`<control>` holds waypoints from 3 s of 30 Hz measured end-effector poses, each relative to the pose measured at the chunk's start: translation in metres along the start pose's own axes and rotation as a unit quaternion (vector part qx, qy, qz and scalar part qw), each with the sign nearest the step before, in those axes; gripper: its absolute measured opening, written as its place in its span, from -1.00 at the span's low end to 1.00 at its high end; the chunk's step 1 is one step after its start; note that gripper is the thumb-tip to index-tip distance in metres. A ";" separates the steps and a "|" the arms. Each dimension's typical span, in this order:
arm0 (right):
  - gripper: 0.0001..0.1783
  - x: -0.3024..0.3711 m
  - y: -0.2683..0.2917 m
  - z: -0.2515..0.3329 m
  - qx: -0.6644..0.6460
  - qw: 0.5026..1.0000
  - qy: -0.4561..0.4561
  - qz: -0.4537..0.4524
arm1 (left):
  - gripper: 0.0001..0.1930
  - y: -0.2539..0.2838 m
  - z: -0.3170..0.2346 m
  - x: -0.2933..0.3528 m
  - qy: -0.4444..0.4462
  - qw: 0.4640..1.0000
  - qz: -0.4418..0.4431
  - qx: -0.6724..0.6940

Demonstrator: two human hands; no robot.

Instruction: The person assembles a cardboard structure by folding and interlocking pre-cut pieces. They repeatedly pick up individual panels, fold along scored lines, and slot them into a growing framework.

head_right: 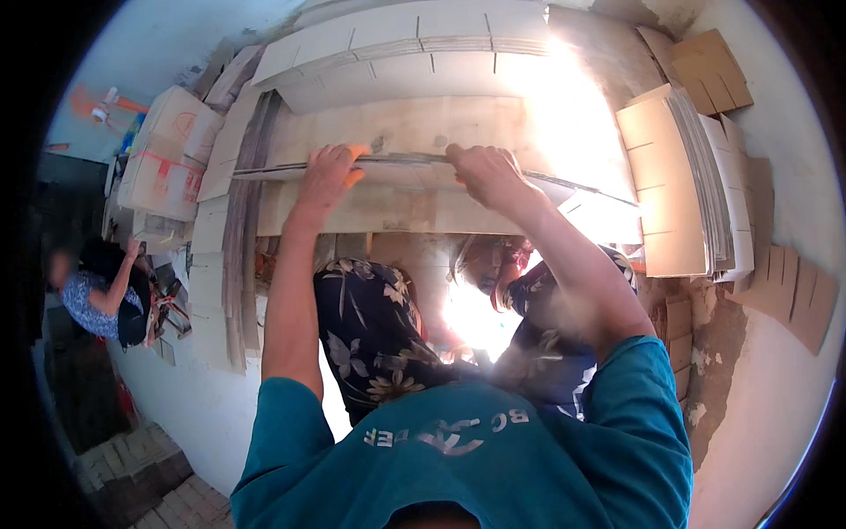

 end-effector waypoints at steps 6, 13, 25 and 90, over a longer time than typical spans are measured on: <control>-0.72 0.004 -0.008 -0.002 0.020 0.997 0.022 -0.077 | -0.60 0.016 0.000 -0.002 -0.025 0.968 0.198 -0.151; -0.32 0.049 0.048 0.018 0.119 0.877 0.083 -0.458 | -0.67 0.115 -0.057 0.050 -0.076 0.964 -0.109 -0.230; -0.49 0.167 0.072 -0.183 0.328 0.875 -0.223 -0.277 | -0.67 0.116 0.106 0.191 0.323 0.843 0.004 -0.431; -0.72 -0.002 0.103 -0.078 -0.419 0.800 -0.169 -0.396 | -0.86 -0.073 0.024 -0.238 -0.191 0.943 -0.097 -0.254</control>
Point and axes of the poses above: each hand's wrist, its own x-axis away from the middle knuckle, its own y-axis out of the back of the hand, z = x × y, the point moved 1 cm from there along -x, towards the middle knuckle, and after that the axes turned 8 degrees about -y, right-handed, at the moved point
